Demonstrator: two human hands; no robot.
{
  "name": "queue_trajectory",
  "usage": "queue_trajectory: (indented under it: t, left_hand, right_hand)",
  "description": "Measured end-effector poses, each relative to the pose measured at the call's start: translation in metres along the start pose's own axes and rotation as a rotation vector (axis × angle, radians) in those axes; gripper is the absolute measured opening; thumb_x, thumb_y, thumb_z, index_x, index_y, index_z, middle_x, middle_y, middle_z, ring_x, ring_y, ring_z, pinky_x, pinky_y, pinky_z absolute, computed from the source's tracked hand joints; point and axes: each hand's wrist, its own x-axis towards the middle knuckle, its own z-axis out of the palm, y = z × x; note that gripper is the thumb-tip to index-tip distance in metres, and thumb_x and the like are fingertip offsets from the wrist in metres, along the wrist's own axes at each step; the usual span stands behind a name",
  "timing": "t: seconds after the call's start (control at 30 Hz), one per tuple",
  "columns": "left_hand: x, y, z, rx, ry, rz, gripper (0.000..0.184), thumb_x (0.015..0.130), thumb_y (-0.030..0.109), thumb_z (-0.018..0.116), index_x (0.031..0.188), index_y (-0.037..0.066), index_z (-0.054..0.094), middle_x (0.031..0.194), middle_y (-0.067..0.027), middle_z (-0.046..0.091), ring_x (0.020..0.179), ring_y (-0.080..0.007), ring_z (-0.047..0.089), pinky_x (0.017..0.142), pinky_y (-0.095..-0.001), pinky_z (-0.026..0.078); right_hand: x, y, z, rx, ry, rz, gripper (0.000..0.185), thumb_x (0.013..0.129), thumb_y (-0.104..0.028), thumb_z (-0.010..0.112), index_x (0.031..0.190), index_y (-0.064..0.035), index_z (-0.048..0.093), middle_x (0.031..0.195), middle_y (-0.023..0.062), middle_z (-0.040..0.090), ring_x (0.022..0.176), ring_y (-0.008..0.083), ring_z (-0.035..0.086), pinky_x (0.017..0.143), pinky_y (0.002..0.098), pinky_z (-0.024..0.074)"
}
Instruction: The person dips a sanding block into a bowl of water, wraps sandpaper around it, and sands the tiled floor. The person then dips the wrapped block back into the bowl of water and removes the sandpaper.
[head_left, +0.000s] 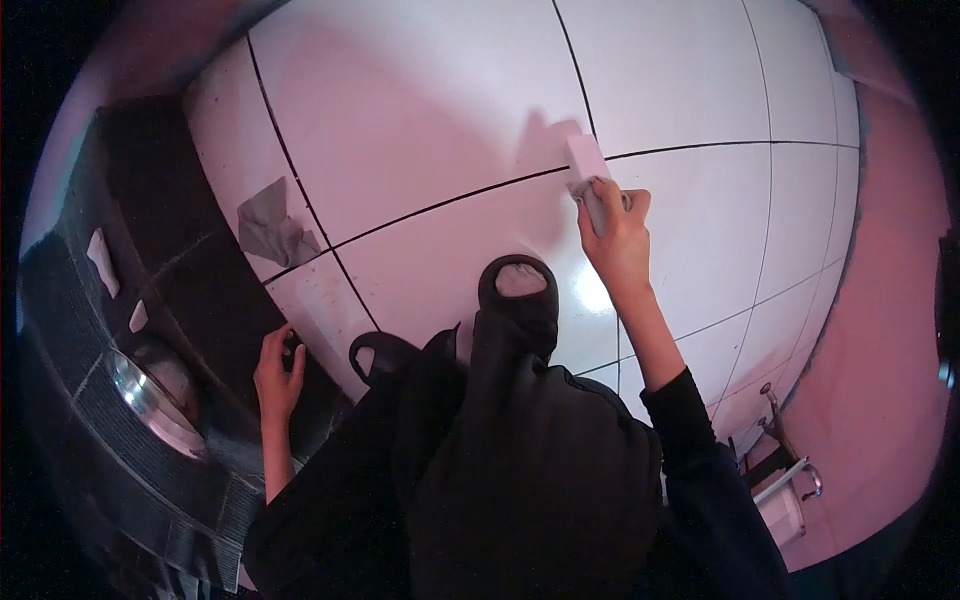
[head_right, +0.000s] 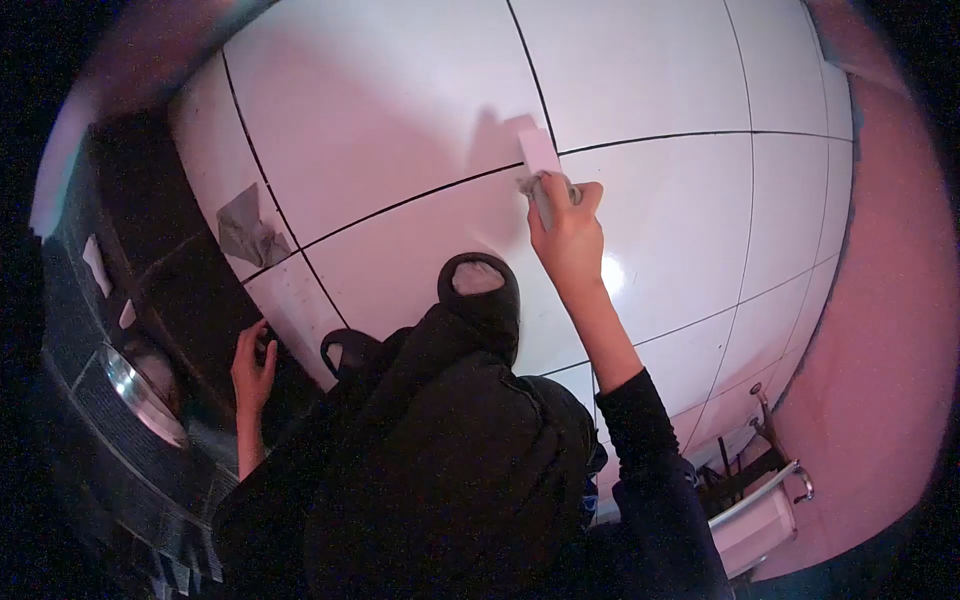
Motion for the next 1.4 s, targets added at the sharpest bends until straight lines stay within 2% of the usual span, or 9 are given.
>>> queue_trajectory:
  t: [0.07, 0.27, 0.5, 0.7, 0.8, 0.93, 1.13, 1.2, 1.4]
  left_hand:
    - [0.003, 0.0, 0.001, 0.008, -0.011, -0.014, 0.037, 0.083, 0.012, 0.062, 0.118, 0.006, 0.054, 0.104, -0.0088, 0.058, 0.078, -0.0212, 0.057, 0.073, -0.032, 0.048]
    - [0.002, -0.005, 0.004, 0.041, -0.021, 0.001, 0.037, 0.082, 0.012, 0.062, 0.117, 0.006, 0.054, 0.105, -0.0089, 0.058, 0.078, -0.0212, 0.057, 0.072, -0.0321, 0.049]
    - [0.001, -0.002, 0.001, 0.054, -0.005, 0.018, 0.038, 0.082, 0.013, 0.063, 0.118, 0.006, 0.053, 0.106, -0.0091, 0.057, 0.079, -0.0215, 0.058, 0.072, -0.033, 0.049]
    - [0.003, -0.003, 0.003, 0.067, -0.031, 0.004, 0.038, 0.082, 0.014, 0.063, 0.118, 0.007, 0.053, 0.107, -0.009, 0.057, 0.081, -0.0227, 0.059, 0.073, -0.0337, 0.049]
    - [0.001, -0.003, 0.002, 0.047, 0.002, 0.024, 0.038, 0.082, 0.014, 0.063, 0.118, 0.007, 0.053, 0.107, -0.0091, 0.057, 0.082, -0.0229, 0.059, 0.074, -0.0338, 0.049]
    - [-0.002, -0.005, 0.002, 0.025, -0.011, -0.025, 0.038, 0.082, 0.014, 0.063, 0.118, 0.006, 0.053, 0.107, -0.009, 0.057, 0.081, -0.0221, 0.058, 0.075, -0.0337, 0.049]
    - [0.002, -0.003, 0.002, 0.053, -0.053, -0.037, 0.037, 0.082, 0.013, 0.062, 0.118, 0.006, 0.054, 0.106, -0.0088, 0.057, 0.078, -0.0216, 0.056, 0.074, -0.0326, 0.049]
    - [0.001, -0.002, 0.001, 0.049, -0.048, 0.0, 0.038, 0.082, 0.013, 0.062, 0.118, 0.007, 0.054, 0.106, -0.0088, 0.057, 0.078, -0.0215, 0.056, 0.074, -0.0322, 0.048]
    - [-0.001, -0.002, 0.0, 0.037, -0.024, -0.002, 0.038, 0.082, 0.013, 0.063, 0.118, 0.006, 0.053, 0.106, -0.0086, 0.057, 0.078, -0.0215, 0.056, 0.073, -0.0324, 0.048]
  right_hand:
    - [0.006, 0.0, 0.002, -0.04, -0.017, 0.05, 0.036, 0.077, -0.016, 0.068, 0.11, -0.0133, 0.055, 0.096, 0.0192, 0.045, 0.073, 0.0372, 0.06, 0.058, 0.0421, 0.0551]
    - [0.084, -0.012, 0.009, 0.005, 0.038, 0.024, 0.036, 0.079, -0.019, 0.066, 0.111, -0.014, 0.053, 0.097, 0.0215, 0.046, 0.072, 0.04, 0.06, 0.06, 0.0437, 0.0546]
    - [0.016, 0.003, -0.005, -0.033, -0.059, 0.068, 0.035, 0.077, -0.018, 0.067, 0.109, -0.0137, 0.053, 0.095, 0.0209, 0.047, 0.069, 0.0387, 0.059, 0.06, 0.0439, 0.0548]
    - [0.098, -0.011, 0.012, -0.033, 0.072, 0.036, 0.035, 0.077, -0.017, 0.067, 0.109, -0.013, 0.052, 0.095, 0.0205, 0.047, 0.07, 0.0395, 0.059, 0.059, 0.0448, 0.0545]
    - [0.068, -0.003, 0.008, 0.004, 0.057, 0.044, 0.035, 0.078, -0.017, 0.067, 0.11, -0.0124, 0.052, 0.095, 0.0204, 0.047, 0.073, 0.0398, 0.059, 0.059, 0.0451, 0.0544]
    - [0.006, 0.005, -0.001, 0.0, -0.014, 0.044, 0.036, 0.077, -0.015, 0.066, 0.11, -0.016, 0.052, 0.096, 0.0223, 0.045, 0.066, 0.0421, 0.059, 0.059, 0.046, 0.054]
    - [0.063, -0.003, 0.005, 0.003, 0.043, 0.027, 0.037, 0.076, -0.015, 0.066, 0.11, -0.0156, 0.051, 0.097, 0.0223, 0.044, 0.066, 0.0421, 0.059, 0.058, 0.0456, 0.0542]
    - [0.076, -0.008, 0.001, 0.007, 0.015, 0.053, 0.034, 0.078, -0.016, 0.066, 0.109, -0.0115, 0.052, 0.096, 0.0223, 0.049, 0.076, 0.038, 0.058, 0.063, 0.0429, 0.0544]
    - [-0.004, 0.006, -0.008, -0.007, -0.078, 0.032, 0.036, 0.077, -0.015, 0.067, 0.11, -0.0141, 0.053, 0.095, 0.0198, 0.046, 0.075, 0.0379, 0.059, 0.062, 0.0426, 0.055]
